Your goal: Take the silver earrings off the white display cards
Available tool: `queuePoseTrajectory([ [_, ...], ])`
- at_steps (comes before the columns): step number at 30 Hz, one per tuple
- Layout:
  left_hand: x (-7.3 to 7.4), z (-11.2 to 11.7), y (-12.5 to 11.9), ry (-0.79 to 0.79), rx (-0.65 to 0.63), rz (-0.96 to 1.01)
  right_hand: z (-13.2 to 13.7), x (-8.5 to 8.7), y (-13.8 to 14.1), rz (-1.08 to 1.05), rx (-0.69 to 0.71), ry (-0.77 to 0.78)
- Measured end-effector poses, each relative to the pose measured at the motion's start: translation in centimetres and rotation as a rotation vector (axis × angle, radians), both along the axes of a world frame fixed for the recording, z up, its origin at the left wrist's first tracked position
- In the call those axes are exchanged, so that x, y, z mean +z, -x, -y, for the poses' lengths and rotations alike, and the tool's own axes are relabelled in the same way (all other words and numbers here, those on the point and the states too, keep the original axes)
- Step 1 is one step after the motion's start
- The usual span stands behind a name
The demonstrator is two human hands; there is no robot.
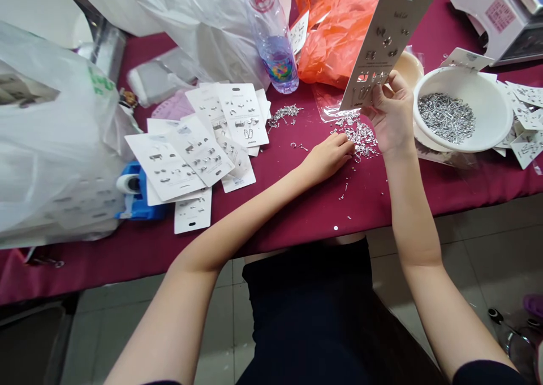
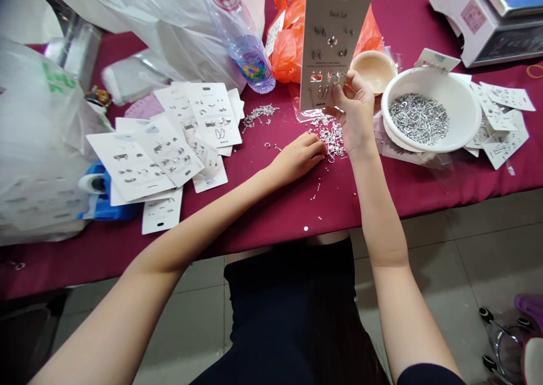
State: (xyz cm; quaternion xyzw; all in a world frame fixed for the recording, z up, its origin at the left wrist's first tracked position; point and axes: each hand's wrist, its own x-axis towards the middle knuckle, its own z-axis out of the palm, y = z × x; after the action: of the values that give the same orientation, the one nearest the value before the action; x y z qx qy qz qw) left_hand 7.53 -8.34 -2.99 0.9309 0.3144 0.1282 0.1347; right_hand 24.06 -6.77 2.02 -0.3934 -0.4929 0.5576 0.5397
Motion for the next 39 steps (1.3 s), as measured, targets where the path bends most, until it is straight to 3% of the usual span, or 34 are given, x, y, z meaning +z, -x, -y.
queuePoseTrajectory([
  [5, 0.9, 0.3, -0.6, -0.021, -0.01, -0.126, 0.1, 0.2, 0.0, 0.039, -0.077, -0.087],
  [8, 1.3, 0.1, 0.0, -0.047, -0.002, -0.071, 0.5, 0.4, 0.8, 0.012, -0.007, -0.087],
  [11, 2.1, -0.1, 2.1, -0.01, 0.075, 0.172, 1.0, 0.2, 2.1, -0.072, 0.129, -0.096],
  [16, 4.4, 1.1, 6.6, 0.277, 0.203, 0.676, 2.0, -0.4, 4.6, -0.187, 0.362, -0.113],
  [19, 4.8, 2.0, 7.7, 0.393, 0.178, 0.878, 2.8, -0.6, 6.1, -0.311, 0.514, -0.032],
  [22, 4.6, 2.4, 8.2, 0.464, 0.132, 0.996, 3.4, -0.8, 7.0, -0.345, 0.58, 0.076],
  [27, 4.5, 2.7, 8.5, 0.498, 0.145, 1.05, 3.7, -1.3, 7.5, -0.379, 0.625, 0.086],
  [39, 5.0, 3.0, 8.7, 0.65, 0.206, 1.025, 3.7, -1.7, 7.5, -0.281, 0.56, 0.081],
])
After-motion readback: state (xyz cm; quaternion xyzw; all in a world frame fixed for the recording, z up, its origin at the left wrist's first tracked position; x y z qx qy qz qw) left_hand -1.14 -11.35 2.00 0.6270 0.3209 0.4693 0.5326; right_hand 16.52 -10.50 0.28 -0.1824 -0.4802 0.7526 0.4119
